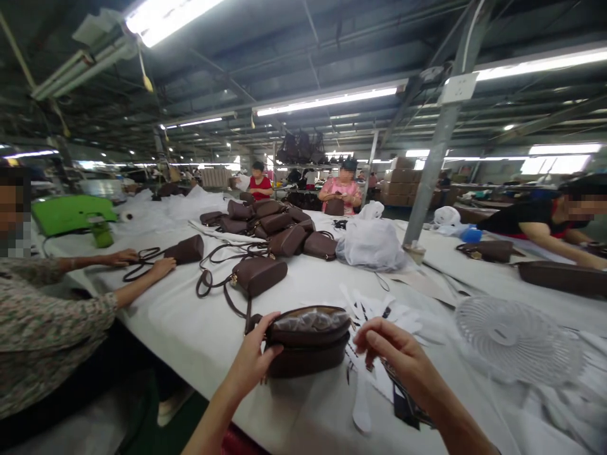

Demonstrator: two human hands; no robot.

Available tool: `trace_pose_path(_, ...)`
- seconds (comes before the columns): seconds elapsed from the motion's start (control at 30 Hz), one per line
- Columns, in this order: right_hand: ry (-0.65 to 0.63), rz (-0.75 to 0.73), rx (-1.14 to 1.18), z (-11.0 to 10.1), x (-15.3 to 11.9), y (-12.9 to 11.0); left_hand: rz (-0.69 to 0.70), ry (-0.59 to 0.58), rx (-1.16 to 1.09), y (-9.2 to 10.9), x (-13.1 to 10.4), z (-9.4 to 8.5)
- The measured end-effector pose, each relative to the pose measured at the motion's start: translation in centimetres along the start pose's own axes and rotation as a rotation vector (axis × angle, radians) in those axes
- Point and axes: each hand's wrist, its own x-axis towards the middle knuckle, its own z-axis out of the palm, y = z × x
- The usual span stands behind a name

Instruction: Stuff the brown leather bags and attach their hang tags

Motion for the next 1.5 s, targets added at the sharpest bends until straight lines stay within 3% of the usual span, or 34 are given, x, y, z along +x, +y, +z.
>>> trace_pose_path(0.03,0.041,-0.090,-0.142,-0.2,1.0,-0.5,-0.005,-0.013,0.018,-0.1,-0.1,0.0)
trace_pose_path(0.1,-0.001,-0.258,-0.449,0.5,3.1,-1.3,-0.033,-0.050,-0.011,-0.5,-0.4,0.0)
trace_pose_path(0.2,-0.232,-0.409,-0.802,3.3,5.7,-1.7,-0.100,-0.068,-0.328,-1.2,-0.9,-0.2)
trace_pose_path(0.27,-0.355,-0.427,-0.947,5.0,6.7,-1.6,-0.152,0.030,-0.688,-1.8,-0.8,-0.7)
trace_pose_path(0.33,-0.401,-0.424,-1.030,6.0,7.2,-1.1,-0.236,0.157,-0.986,-2.4,0.1,-1.8)
trace_pose_path(0.43,-0.380,-0.431,-1.074,6.3,7.2,-0.4,-0.427,0.239,-1.033,-2.6,3.3,-4.5)
trace_pose_path(0.53,-0.364,-0.444,-1.120,6.2,7.1,0.0,-0.457,0.244,-0.942,-0.4,8.1,-7.9)
trace_pose_path(0.6,-0.365,-0.454,-1.160,6.3,7.1,0.2,-0.384,0.243,-0.893,3.0,11.1,-9.8)
trace_pose_path(0.67,-0.354,-0.463,-1.193,6.7,7.4,0.4,-0.194,0.115,-0.699,7.5,13.2,-10.7)
trace_pose_path(0.73,-0.318,-0.464,-1.226,7.1,7.7,0.5,-0.022,-0.137,-0.414,12.0,13.9,-10.2)
trace_pose_path(0.8,-0.284,-0.462,-1.250,7.4,7.8,0.4,0.073,-0.429,-0.216,15.5,13.5,-8.5)
trace_pose_path(0.87,-0.280,-0.459,-1.262,7.6,7.6,-0.1,0.174,-0.563,-0.147,17.6,12.7,-6.3)
trace_pose_path(0.97,-0.311,-0.463,-1.262,7.8,7.3,-0.9,0.302,-0.411,-0.309,19.2,12.6,-3.6)
trace_pose_path(1.03,-0.311,-0.470,-1.262,7.8,7.3,-1.2,0.306,-0.328,-0.447,20.3,13.7,-2.4)
trace_pose_path(1.17,-0.297,-0.460,-1.276,7.3,7.9,-1.4,0.143,-0.430,-0.543,22.8,15.9,0.1)
trace_pose_path(1.27,-0.432,-0.482,-1.156,5.9,9.6,-1.9,0.002,-0.403,-0.419,22.0,16.3,1.9)
trace_pose_path(1.37,-0.684,-0.377,-0.929,4.1,12.1,-2.8,-0.026,-0.305,-0.196,18.6,15.1,2.1)
trace_pose_path(1.43,-0.791,-0.258,-0.799,3.0,13.7,-3.4,0.057,-0.398,-0.073,16.2,13.1,1.2)
trace_pose_path(1.5,-0.863,-0.168,-0.697,2.4,15.1,-3.9,0.084,-0.616,0.030,14.3,10.0,0.1)
